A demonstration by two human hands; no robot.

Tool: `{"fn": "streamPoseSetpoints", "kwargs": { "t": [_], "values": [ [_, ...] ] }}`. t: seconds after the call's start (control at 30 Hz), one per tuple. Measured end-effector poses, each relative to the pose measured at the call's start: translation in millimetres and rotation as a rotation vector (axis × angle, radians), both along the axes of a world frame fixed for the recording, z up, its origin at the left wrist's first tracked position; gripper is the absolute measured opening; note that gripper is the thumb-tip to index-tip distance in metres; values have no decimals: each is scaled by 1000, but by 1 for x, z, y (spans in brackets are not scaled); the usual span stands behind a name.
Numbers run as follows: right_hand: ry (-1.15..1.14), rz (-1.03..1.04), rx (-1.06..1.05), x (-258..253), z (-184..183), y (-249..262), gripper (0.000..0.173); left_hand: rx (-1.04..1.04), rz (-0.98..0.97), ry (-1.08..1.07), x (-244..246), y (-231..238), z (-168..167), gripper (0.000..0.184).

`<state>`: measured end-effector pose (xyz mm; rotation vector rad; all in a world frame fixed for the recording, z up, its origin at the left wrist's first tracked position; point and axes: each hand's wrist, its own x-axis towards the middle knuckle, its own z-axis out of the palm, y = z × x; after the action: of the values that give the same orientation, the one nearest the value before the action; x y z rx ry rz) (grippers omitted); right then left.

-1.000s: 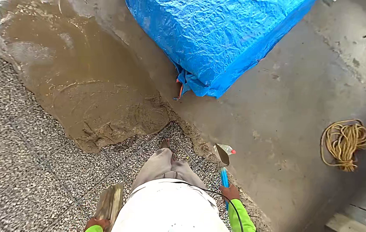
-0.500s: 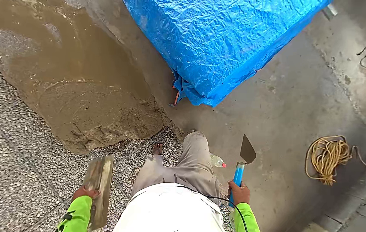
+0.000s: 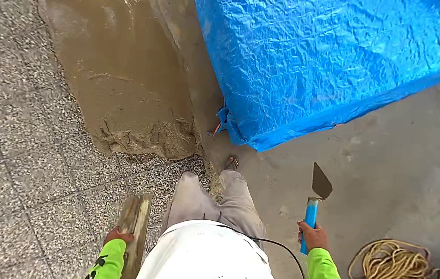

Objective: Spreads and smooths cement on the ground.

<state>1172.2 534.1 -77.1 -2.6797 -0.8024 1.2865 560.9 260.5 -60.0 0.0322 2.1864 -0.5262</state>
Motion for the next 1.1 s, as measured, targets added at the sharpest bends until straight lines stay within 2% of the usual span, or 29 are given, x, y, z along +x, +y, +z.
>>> {"fn": "streamPoseSetpoints", "kwargs": {
  "t": [0.17, 0.33, 0.57, 0.8, 1.1],
  "values": [
    [-30, 70, 2, 17, 24, 69, 20, -57, 88, -35, 57, -6, 20, 71],
    [-9, 110, 17, 0, 27, 111, 19, -45, 172, -40, 81, -11, 6, 69],
    [16, 191, -4, -36, 42, 113, 21, 29, 194, -52, 61, 28, -5, 68],
    [-27, 248, -64, -23, 45, 92, 23, 91, 186, -22, 31, 69, -1, 67],
    [-103, 192, -73, -17, 38, 94, 23, 75, 123, -100, 37, 72, -19, 68]
  ]
}}
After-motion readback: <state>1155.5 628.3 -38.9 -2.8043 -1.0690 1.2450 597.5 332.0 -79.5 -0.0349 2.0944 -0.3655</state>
